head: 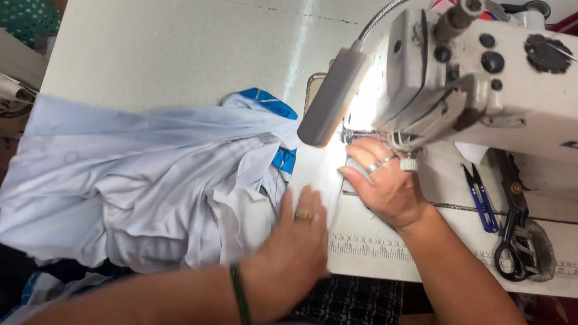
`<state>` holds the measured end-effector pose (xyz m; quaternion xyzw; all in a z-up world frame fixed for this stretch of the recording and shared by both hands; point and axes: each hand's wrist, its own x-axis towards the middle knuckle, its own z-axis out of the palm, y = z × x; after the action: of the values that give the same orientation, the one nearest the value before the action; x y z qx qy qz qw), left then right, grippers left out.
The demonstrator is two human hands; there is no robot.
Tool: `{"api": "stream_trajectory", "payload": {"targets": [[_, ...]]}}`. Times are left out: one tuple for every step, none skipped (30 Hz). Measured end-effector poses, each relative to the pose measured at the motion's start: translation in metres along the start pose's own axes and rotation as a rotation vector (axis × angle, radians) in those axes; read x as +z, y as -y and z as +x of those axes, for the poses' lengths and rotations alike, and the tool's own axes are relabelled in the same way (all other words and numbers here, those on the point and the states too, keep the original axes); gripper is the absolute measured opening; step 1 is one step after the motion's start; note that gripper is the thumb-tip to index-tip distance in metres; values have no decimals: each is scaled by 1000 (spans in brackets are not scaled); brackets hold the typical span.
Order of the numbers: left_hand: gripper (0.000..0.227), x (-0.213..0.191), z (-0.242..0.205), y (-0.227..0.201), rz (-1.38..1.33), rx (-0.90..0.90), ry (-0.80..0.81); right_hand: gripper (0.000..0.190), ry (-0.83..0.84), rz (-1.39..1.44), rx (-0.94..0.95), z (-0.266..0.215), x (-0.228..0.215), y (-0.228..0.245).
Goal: A person uses scissors to trim excess fabric and threads from a white and blue garment on a sewing machine table.
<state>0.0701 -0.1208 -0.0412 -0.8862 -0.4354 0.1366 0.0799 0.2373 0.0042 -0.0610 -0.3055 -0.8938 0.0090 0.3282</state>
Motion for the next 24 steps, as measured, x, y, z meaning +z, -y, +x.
{"api": "stream_trajectory", "payload": {"targets": [[81,2,-15,-18,14,-164,-124,23,-19,146,-81,4,-3,5],[81,5,-21,-22,19,-168,-129,23,-24,142,-88,4,-4,6],[56,8,-27,-27,-48,-248,-323,28,7,119,-76,4,-5,8],[38,11,-33,-30,-117,-328,-516,35,39,97,-63,4,-5,9],[38,15,-32,-26,-110,-323,-525,35,31,88,-65,2,-7,7],[26,20,-30,-22,-243,-245,-645,37,25,84,-59,0,-9,6],[13,24,-32,-19,-378,-175,-755,39,26,92,-58,-1,-9,6],[13,25,-30,-19,-373,-181,-757,39,25,94,-65,-19,-9,1],[10,27,-31,-14,-630,-93,-728,45,46,87,-49,-30,-4,-6],[8,27,-34,-9,-884,-1,-695,51,68,80,-34,-38,1,-10],[8,25,-31,-4,-828,-27,-711,51,30,94,-80,-48,1,-9],[8,21,-29,2,-941,-79,-793,52,121,111,39,-56,2,-8],[8,17,-22,14,-1041,-118,-890,53,203,121,149,-58,4,-14],[8,4,-16,34,-972,-131,-922,53,158,128,93,-45,4,-8],[16,-10,-10,52,-1108,-197,-879,46,136,163,114,-36,2,-2],[31,-22,-3,70,-1244,-259,-835,40,116,200,134,-28,2,2],[31,-35,-2,91,-1222,-257,-865,40,101,189,105,-25,9,-3],[46,-46,1,113,-1172,-269,-624,35,68,170,128,-21,20,-10],[62,-55,4,127,-1132,-275,-374,32,48,149,166,-27,26,-18],[62,-40,15,133,-1133,-272,-394,32,48,134,154,-25,24,-20],[42,-25,25,140,-999,-158,-499,37,54,151,163,-23,25,-21],[32,-10,36,148,-861,-45,-597,42,60,168,173,-22,26,-23],[32,-6,35,144,-862,-36,-599,42,57,161,178,-21,26,-24],[23,-1,35,141,-864,-82,-722,41,37,201,173,-20,27,-27]]}}
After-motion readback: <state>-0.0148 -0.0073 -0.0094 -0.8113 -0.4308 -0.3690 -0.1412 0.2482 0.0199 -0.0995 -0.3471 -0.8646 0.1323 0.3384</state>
